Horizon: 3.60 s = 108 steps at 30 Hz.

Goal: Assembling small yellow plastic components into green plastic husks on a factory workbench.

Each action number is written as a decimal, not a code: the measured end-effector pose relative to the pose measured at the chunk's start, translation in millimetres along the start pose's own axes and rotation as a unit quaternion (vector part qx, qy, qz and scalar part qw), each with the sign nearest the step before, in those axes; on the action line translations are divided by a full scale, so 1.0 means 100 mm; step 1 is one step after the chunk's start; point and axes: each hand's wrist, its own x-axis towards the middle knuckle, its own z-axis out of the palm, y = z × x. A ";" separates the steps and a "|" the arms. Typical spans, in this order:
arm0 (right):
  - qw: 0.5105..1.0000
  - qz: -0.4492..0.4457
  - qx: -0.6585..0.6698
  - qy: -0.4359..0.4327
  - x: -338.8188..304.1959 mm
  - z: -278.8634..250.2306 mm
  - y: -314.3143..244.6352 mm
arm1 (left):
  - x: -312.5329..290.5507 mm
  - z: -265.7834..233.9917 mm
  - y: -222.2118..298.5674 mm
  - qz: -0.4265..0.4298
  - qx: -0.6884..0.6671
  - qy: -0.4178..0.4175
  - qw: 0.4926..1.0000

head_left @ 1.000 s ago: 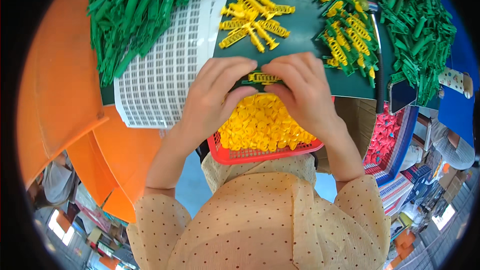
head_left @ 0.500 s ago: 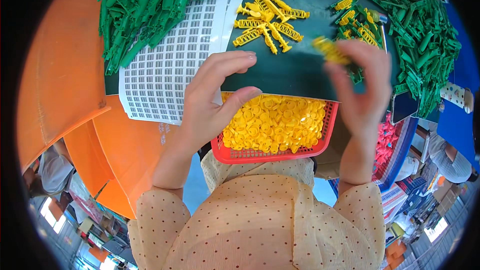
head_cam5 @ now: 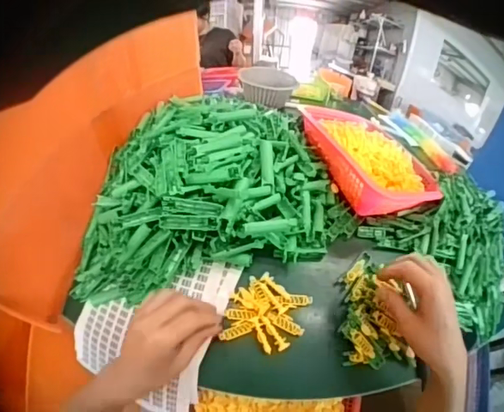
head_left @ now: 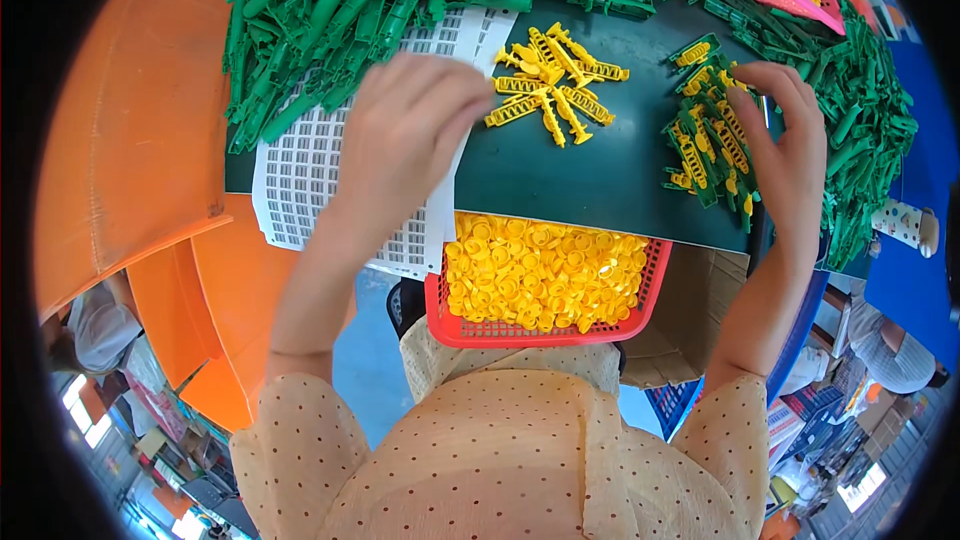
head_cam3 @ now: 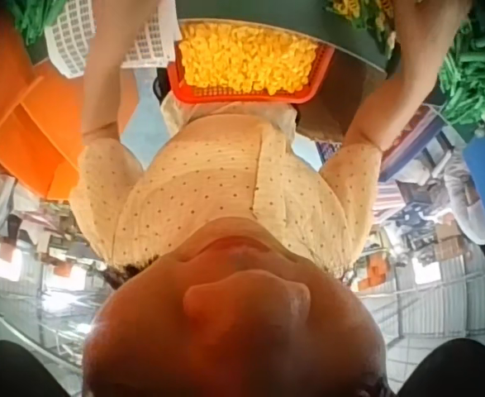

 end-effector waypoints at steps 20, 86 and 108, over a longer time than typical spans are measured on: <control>0.993 -0.100 -0.053 0.014 0.06 0.74 -0.59 | 0.98 0.54 -0.48 0.169 0.029 0.244 0.955; 0.953 0.041 0.296 -0.040 -1.08 0.69 -0.89 | -0.57 0.21 0.73 -0.124 -0.176 -0.098 0.972; 0.968 0.048 0.231 0.085 -1.10 0.79 -0.68 | -0.32 0.42 0.65 -0.028 -0.059 -0.072 0.995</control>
